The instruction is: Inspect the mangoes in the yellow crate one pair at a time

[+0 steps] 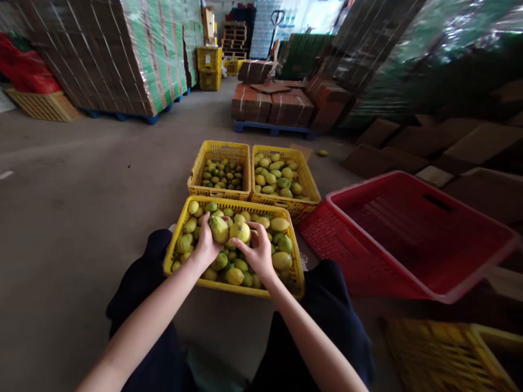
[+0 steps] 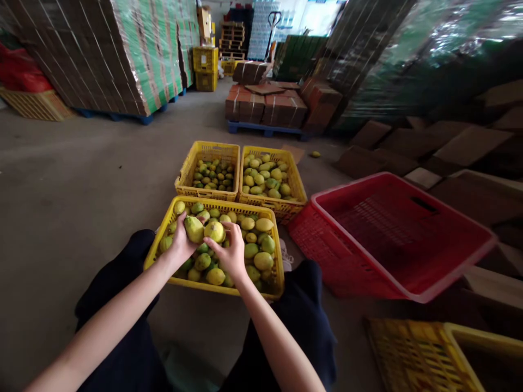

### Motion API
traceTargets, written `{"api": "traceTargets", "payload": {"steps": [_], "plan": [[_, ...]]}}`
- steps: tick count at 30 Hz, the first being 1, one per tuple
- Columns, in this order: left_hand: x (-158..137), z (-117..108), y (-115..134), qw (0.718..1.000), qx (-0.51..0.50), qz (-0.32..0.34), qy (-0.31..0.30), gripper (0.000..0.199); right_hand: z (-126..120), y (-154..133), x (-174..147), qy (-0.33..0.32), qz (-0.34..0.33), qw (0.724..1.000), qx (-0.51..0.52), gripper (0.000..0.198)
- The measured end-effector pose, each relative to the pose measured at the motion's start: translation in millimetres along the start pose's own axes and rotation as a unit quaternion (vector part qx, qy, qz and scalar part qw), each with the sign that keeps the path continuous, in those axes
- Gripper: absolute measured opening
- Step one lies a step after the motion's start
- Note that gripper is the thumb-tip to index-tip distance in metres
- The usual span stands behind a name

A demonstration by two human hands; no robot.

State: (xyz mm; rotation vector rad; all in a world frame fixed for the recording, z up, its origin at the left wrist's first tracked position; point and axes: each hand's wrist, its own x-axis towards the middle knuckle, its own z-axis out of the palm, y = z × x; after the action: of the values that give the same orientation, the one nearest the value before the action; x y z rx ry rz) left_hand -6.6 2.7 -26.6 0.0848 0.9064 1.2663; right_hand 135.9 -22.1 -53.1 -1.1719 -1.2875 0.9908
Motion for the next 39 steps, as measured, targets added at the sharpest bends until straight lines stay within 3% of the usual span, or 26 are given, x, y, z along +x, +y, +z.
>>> {"api": "traceTargets", "payload": {"steps": [4,9,14,17,19,24,27,30,32,34,36,39], "plan": [[-4.1,7.6,0.0,1.000,-0.023,-0.014,0.013,0.028,3.5,-2.5,5.9,-0.002,0.139,0.978,0.155,0.047],[3.4,4.8,1.2,0.996,-0.062,-0.047,0.032,0.033,5.4,-0.9,11.0,-0.029,0.247,0.907,0.339,0.033],[8.4,-2.1,-2.7,0.998,-0.037,-0.050,-0.003,0.027,3.9,1.0,13.1,-0.025,0.298,0.875,0.382,0.029],[4.6,-1.6,-5.5,0.998,0.055,-0.030,-0.019,0.030,4.0,0.2,11.9,-0.026,0.288,0.886,0.363,0.040],[-0.4,0.0,-7.2,0.990,0.134,0.024,-0.043,0.033,4.4,-0.5,10.3,-0.025,0.262,0.906,0.331,0.043],[-16.9,5.3,-7.7,0.918,0.306,0.227,-0.109,0.034,1.6,-2.7,8.3,0.032,0.125,0.973,0.194,0.042],[-22.2,6.3,-8.0,0.890,0.333,0.283,-0.128,0.030,-1.7,-5.1,8.6,0.040,0.043,0.991,0.117,0.039],[-20.3,3.8,-11.6,0.876,0.349,0.305,-0.131,0.035,-2.5,-6.2,8.2,0.036,0.019,0.995,0.096,0.039],[-15.5,1.5,-14.9,0.881,0.345,0.298,-0.125,0.038,-1.2,-4.7,7.5,0.038,0.027,0.993,0.108,0.041],[-9.3,0.0,-16.5,0.909,0.311,0.260,-0.100,0.038,0.9,-1.9,7.3,0.039,0.065,0.987,0.144,0.042],[-2.9,0.3,-14.2,0.951,0.250,0.171,-0.065,0.036,2.5,0.7,8.3,0.033,0.144,0.965,0.215,0.042],[3.2,2.8,-2.0,0.987,0.155,-0.001,-0.036,0.029,1.7,2.7,12.9,0.009,0.286,0.900,0.328,0.037]]}}
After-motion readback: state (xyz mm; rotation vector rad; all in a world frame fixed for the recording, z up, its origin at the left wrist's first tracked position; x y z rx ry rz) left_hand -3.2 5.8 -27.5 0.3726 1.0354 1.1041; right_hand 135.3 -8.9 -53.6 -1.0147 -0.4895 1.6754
